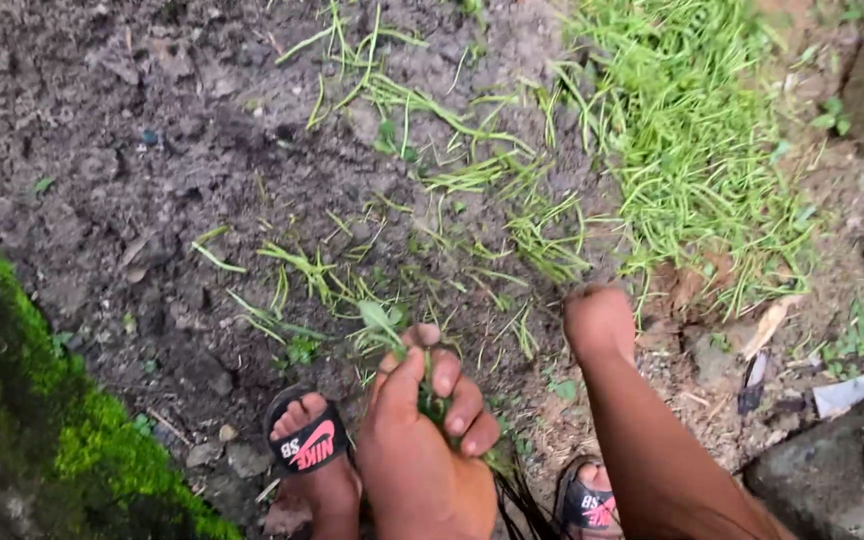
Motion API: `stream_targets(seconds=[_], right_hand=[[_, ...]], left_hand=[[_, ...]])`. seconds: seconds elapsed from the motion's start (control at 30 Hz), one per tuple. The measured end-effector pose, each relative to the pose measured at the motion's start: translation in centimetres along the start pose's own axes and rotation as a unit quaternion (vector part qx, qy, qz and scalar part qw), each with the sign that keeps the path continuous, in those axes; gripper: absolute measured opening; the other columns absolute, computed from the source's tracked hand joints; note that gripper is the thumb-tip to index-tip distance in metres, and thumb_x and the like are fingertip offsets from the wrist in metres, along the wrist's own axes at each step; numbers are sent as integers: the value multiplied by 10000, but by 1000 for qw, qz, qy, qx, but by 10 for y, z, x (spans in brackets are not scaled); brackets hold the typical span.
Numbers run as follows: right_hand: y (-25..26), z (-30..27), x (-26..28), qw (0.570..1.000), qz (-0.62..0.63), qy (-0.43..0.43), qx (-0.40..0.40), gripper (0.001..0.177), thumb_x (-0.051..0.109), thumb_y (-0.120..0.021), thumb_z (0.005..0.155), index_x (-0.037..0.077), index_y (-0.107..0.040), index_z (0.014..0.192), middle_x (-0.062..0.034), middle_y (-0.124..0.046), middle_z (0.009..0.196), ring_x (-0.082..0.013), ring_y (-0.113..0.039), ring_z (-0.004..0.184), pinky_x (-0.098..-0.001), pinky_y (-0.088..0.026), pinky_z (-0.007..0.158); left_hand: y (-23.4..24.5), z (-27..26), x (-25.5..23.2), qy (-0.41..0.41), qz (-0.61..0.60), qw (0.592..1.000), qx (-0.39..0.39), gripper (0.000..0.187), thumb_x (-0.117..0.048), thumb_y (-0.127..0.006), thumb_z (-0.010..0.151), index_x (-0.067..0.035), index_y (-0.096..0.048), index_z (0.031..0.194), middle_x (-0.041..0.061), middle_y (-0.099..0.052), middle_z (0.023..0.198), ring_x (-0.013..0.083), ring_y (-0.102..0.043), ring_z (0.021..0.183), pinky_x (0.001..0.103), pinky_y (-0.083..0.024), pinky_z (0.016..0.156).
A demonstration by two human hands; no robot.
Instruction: Picking or sorting green plant stems on the ground in an outdoor area.
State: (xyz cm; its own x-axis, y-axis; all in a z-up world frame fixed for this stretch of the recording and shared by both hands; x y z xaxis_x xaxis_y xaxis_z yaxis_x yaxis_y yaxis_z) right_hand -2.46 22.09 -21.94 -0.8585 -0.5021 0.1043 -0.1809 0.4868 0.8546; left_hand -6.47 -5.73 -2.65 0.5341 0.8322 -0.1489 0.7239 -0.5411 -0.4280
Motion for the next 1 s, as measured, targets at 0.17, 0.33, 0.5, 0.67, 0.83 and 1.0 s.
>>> stream_targets(seconds=[0.17, 0.33, 0.5, 0.67, 0.83, 1.0], right_hand=[[-3, 9, 11, 999, -38, -12, -25, 293, 304, -738, 820, 77, -790, 997, -236, -726, 1075, -443, -687, 1015, -506, -539, 909], [-52, 64, -32, 999, 38, -2, -27, 283, 254, -759, 851, -27, -756, 885, -232, -745, 1007, -383, -714, 894, -472, -559, 828], [-81, 58, -40, 863, 447, -234, 12, 186, 74, -795, 803, 16, -629, 864, -111, -697, 797, -267, -624, 644, -517, -490, 530], [-97, 59, -42, 855, 448, -238, 105, 158, 175, -687, 907, 49, -672, 813, -65, -651, 699, -211, -554, 540, -472, -430, 474], [-74, 55, -50, 907, 375, -151, 118, 256, 195, -623, 964, -4, -678, 811, -103, -638, 653, -237, -539, 488, -505, -421, 467], [-24, 21, -50, 989, 129, 55, -50, 317, 257, -684, 989, -46, -776, 984, -241, -722, 849, -342, -703, 733, -500, -557, 743]], left_hand=[[-2, -7, 4, 1, -15, 1000, -19, 159, -229, -516, 953, -116, -581, 1045, -9, -464, 705, 99, -391, 498, 261, -292, 402], [-7, -8, 5, 10, 5, 999, -38, 153, -228, -513, 937, -126, -583, 1026, -11, -456, 687, 102, -378, 484, 267, -283, 394], [-7, -7, 12, 10, 7, 999, -33, 152, -226, -516, 945, -116, -583, 1026, -8, -455, 685, 101, -374, 483, 268, -289, 396], [-4, -8, 12, -7, 9, 999, -36, 163, -220, -517, 941, -103, -586, 1030, -1, -464, 684, 112, -395, 484, 279, -297, 392], [-2, -2, 9, -18, 7, 1000, 5, 182, -212, -498, 962, -95, -582, 1073, 9, -482, 722, 133, -453, 569, 299, -363, 458], [0, -1, 9, -26, 18, 999, -9, 183, -209, -488, 960, -113, -581, 1084, 13, -491, 738, 140, -457, 589, 314, -373, 488]])
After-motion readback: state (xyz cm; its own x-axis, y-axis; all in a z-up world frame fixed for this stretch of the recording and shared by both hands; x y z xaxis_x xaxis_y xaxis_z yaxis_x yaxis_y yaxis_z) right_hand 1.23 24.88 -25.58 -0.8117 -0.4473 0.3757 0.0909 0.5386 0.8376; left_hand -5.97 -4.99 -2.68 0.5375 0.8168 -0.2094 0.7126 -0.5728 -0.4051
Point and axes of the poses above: each hand's wrist, its own z-axis towards the middle knuckle, its own y-axis out of the back of the hand, x = y × z, the point moved 5 cm from there along z, towards the middle knuckle
